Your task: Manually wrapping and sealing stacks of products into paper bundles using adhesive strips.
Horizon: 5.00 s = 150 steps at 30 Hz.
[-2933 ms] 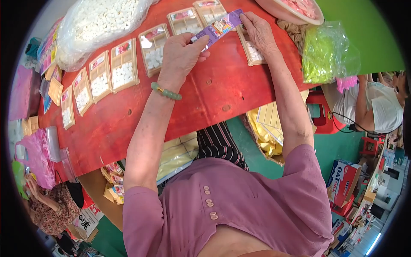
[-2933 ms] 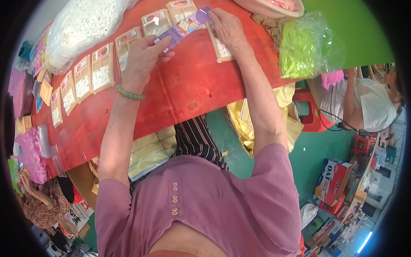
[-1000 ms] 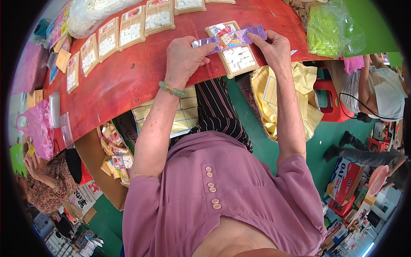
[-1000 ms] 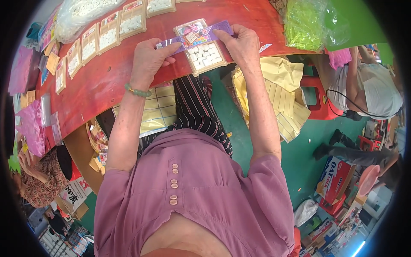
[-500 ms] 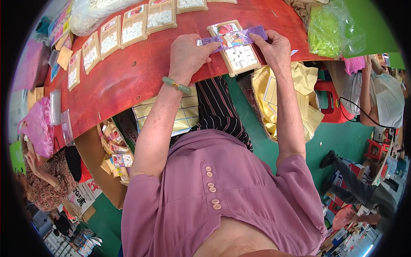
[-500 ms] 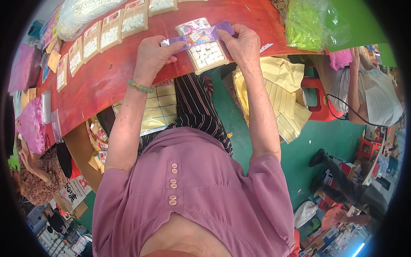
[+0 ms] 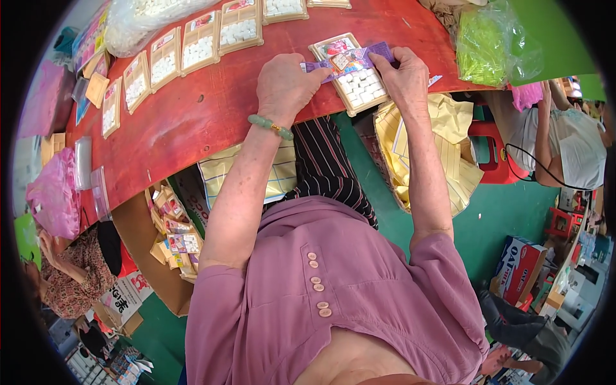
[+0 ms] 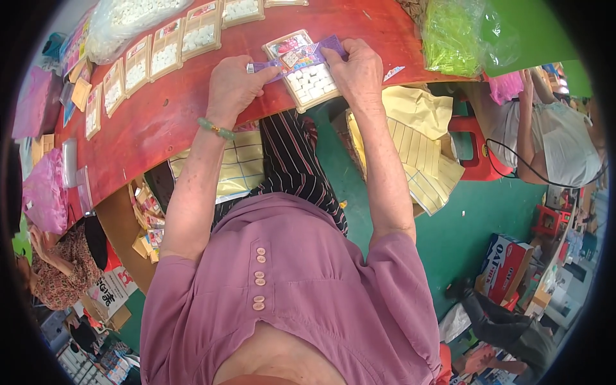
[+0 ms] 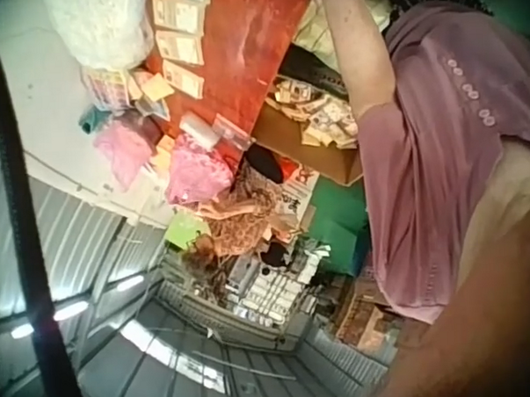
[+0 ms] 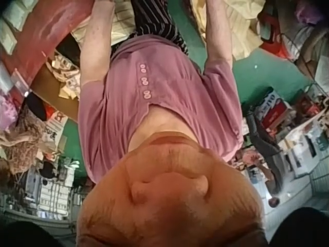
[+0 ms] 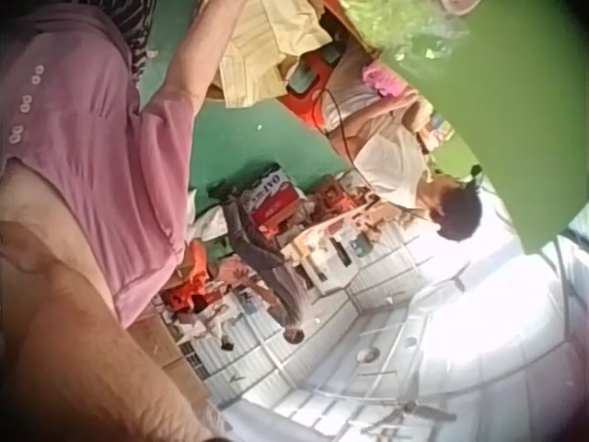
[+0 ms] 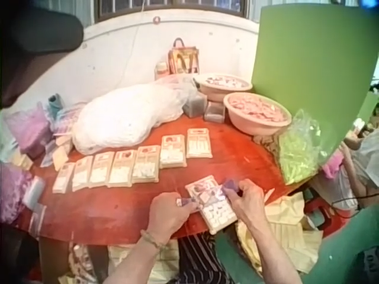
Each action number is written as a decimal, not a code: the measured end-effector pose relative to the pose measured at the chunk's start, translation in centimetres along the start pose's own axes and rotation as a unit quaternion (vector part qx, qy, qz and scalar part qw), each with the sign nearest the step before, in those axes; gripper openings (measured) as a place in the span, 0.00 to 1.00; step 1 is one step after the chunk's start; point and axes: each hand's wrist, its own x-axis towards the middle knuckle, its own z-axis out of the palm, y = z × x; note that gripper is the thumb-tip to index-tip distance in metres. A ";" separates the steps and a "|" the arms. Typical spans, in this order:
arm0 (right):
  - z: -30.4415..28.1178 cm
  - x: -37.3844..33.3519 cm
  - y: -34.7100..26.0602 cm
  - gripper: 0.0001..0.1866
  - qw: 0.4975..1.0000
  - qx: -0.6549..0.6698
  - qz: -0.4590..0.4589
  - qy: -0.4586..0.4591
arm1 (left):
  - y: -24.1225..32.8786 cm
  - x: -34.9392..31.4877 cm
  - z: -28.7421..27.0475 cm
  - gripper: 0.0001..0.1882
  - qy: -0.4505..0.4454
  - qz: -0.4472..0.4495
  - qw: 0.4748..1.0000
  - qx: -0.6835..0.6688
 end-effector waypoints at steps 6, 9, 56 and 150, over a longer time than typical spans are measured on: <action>0.1 -0.1 -0.2 0.16 0.999 -0.044 -0.014 0.021 | 0.3 0.3 0.1 0.24 -0.009 0.010 0.998 0.061; 0.6 -0.2 0.4 0.16 0.997 -0.060 -0.032 0.039 | 0.4 0.5 -0.2 0.24 -0.029 -0.009 0.998 0.060; 1.2 -5.3 -3.3 0.22 0.962 -0.170 -0.212 0.014 | 0.5 0.0 -0.1 0.24 -0.007 0.025 0.999 0.035; -1.8 -8.1 -5.4 0.13 0.880 0.446 0.152 -0.057 | -0.1 -5.8 -0.9 0.18 -0.162 -0.021 0.759 -0.630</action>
